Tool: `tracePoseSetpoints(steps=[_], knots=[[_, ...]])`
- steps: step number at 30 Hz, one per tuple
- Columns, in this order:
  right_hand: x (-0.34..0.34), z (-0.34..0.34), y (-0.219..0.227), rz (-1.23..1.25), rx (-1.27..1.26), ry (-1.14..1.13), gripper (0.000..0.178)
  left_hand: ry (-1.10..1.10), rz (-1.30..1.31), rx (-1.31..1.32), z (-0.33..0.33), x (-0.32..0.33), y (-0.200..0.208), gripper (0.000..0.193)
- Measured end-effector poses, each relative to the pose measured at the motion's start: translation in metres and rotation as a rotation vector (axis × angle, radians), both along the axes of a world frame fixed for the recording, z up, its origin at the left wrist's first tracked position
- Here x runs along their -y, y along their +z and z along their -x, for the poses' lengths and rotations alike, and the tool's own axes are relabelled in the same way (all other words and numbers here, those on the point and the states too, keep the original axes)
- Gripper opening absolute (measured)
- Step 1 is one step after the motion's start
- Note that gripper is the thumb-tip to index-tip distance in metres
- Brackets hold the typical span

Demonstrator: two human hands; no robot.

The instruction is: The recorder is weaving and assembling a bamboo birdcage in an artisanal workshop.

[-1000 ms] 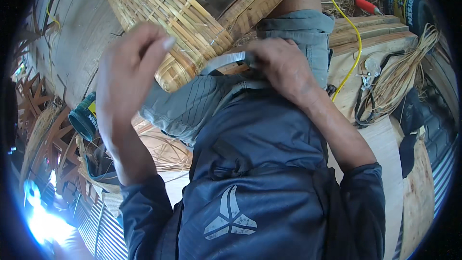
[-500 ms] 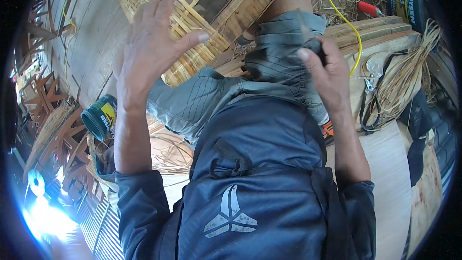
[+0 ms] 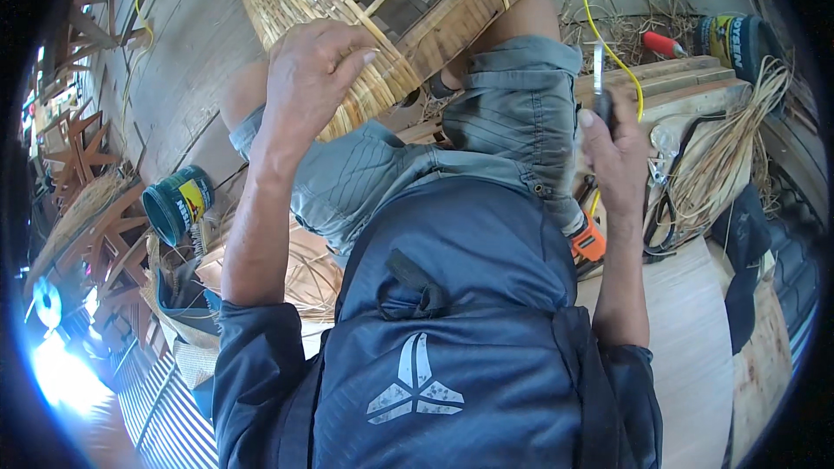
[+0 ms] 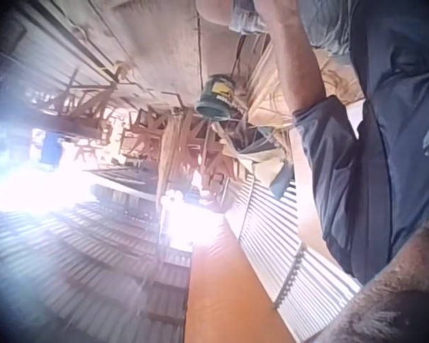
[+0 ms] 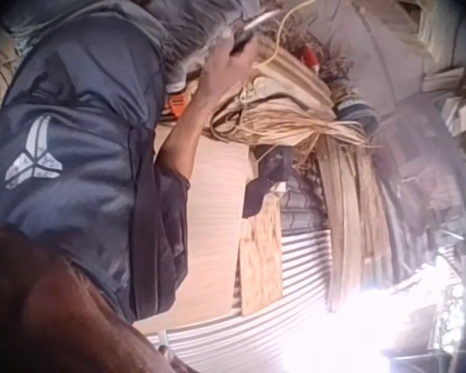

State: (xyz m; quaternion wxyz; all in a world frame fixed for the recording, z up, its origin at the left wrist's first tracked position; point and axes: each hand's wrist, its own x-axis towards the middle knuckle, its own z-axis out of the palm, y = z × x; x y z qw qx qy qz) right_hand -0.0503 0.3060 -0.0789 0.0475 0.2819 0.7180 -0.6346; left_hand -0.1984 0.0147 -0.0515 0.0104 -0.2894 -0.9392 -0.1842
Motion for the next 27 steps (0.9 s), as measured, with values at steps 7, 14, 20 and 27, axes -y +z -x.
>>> tracePoseSetpoints(steps=[7, 14, 20, 27], knots=[[0.047, 0.015, 0.01, 0.218, -0.002, 0.272, 0.033, -0.002, 0.231, 0.05, 0.006, -0.01, -0.004, 0.017], [0.058, 0.029, 0.028, 0.362, 0.146, 0.298, 0.041, -0.054, 0.03, 0.216, 0.007, -0.003, -0.001, 0.015], [0.089, 0.059, 0.026, 0.179, 0.006, 0.456, 0.028, -0.019, -0.055, 0.18, -0.008, -0.009, -0.002, 0.015], [0.101, 0.063, 0.01, -0.088, -0.147, 0.341, 0.026, 0.037, -0.178, 0.222, -0.01, -0.008, 0.0, 0.013]])
